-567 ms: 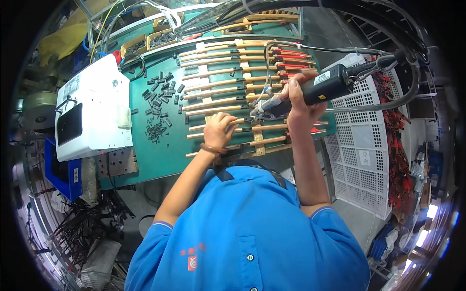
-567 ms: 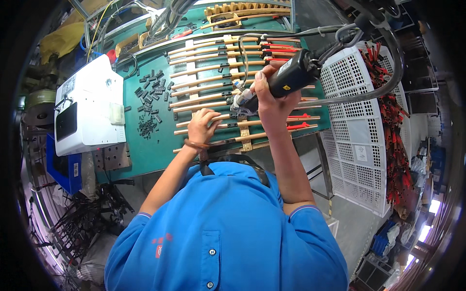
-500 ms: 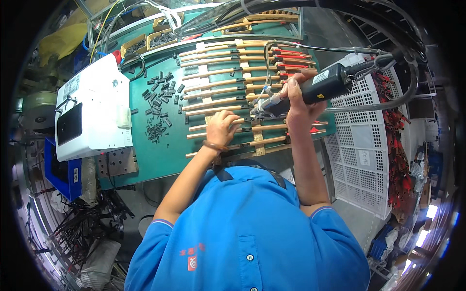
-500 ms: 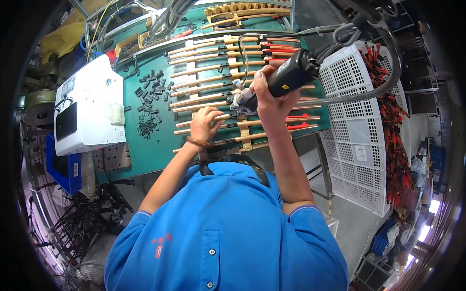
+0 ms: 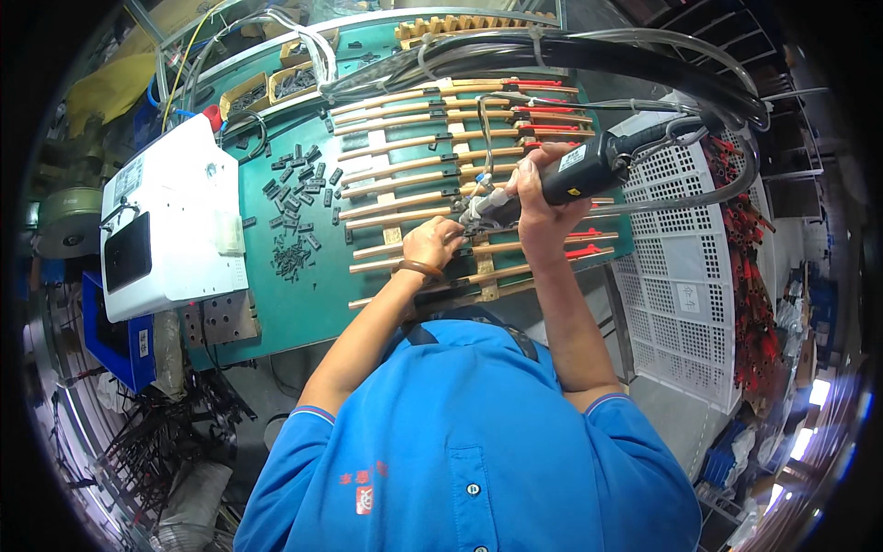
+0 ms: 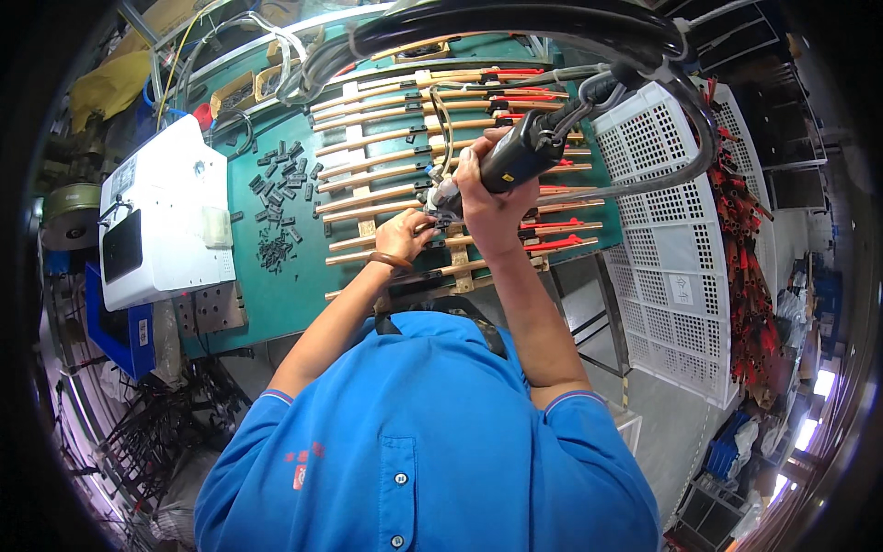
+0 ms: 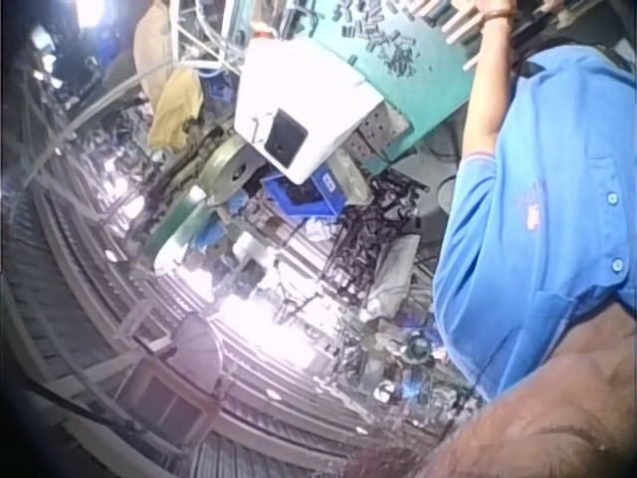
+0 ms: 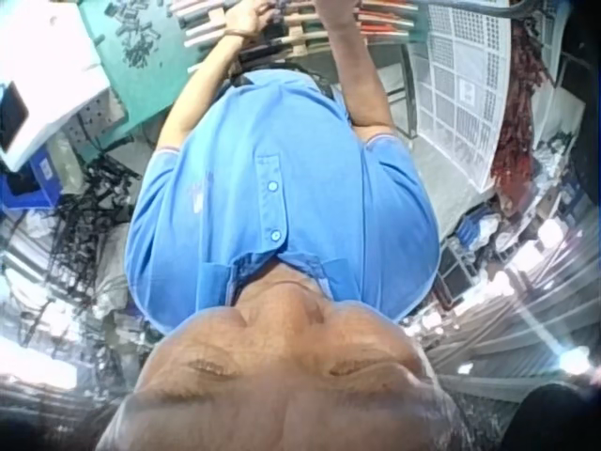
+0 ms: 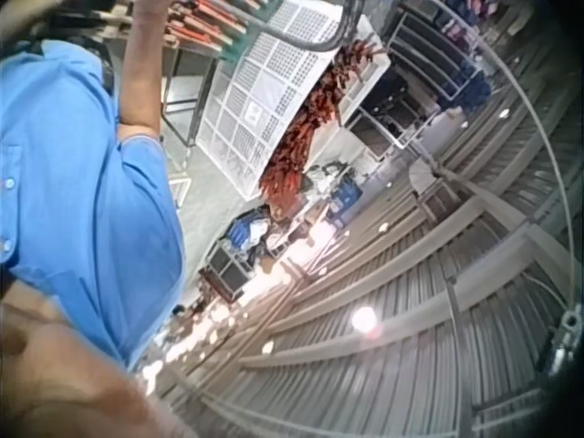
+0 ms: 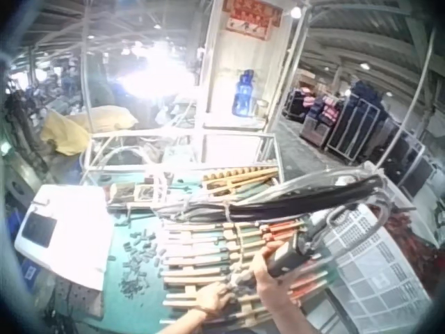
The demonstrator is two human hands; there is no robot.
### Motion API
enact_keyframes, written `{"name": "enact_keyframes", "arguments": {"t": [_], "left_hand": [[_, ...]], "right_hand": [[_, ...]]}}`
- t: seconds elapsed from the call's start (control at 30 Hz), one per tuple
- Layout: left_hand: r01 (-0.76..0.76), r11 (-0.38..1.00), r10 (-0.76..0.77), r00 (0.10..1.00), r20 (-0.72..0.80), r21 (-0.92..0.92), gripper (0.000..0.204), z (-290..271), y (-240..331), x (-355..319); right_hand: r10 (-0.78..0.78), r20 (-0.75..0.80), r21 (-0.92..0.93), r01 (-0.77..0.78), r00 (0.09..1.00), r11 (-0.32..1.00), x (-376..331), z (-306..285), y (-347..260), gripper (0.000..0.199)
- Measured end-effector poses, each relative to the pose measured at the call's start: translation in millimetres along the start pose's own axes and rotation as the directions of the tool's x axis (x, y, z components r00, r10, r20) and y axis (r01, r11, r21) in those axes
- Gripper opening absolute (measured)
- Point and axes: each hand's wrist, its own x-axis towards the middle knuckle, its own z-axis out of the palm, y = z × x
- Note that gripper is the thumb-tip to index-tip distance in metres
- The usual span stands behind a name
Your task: The person uses a handheld heat gun to apply heat to small black components placed on wooden dowels arranged on a green workbench. They repeatedly pick up components, position them on the dowels, and apply heat with the tool.
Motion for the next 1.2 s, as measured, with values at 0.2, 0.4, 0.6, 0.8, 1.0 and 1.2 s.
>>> {"name": "enact_keyframes", "arguments": {"t": [0.2,0.4,0.6,0.8,1.0,1.2], "left_hand": [[0.030,1.000,-0.030,0.999,0.023,0.006,0.023,-1.1,0.8,1.7],[0.038,0.999,-0.039,0.999,0.033,0.025,0.022,-1.3,1.0,2.0],[0.040,0.999,-0.041,0.999,0.032,0.030,0.023,-5.7,5.9,1.6],[0.046,0.997,-0.049,0.998,0.046,0.057,0.023,-3.8,4.6,1.7],[-0.073,0.996,0.072,0.997,0.024,0.057,0.018,-16.9,-15.3,-2.6],[-0.224,0.973,0.225,0.974,-0.015,0.060,0.011,-30.3,-34.4,-12.1]], "right_hand": [[-0.003,-0.006,0.004,0.003,1.000,1.000,-1.4,-1.5,5.8,0.035],[0.018,0.008,0.015,-0.019,1.000,1.000,0.8,0.7,6.2,0.037],[0.049,0.008,0.027,-0.050,0.999,0.998,-5.3,-2.3,15.8,0.037],[0.022,0.009,0.017,-0.022,1.000,1.000,-7.9,-0.9,17.8,0.036],[0.027,-0.016,-0.031,-0.028,1.000,0.999,-12.7,3.1,21.4,0.036],[0.034,-0.014,0.029,-0.034,0.999,0.999,-15.2,11.4,15.0,0.041]]}}
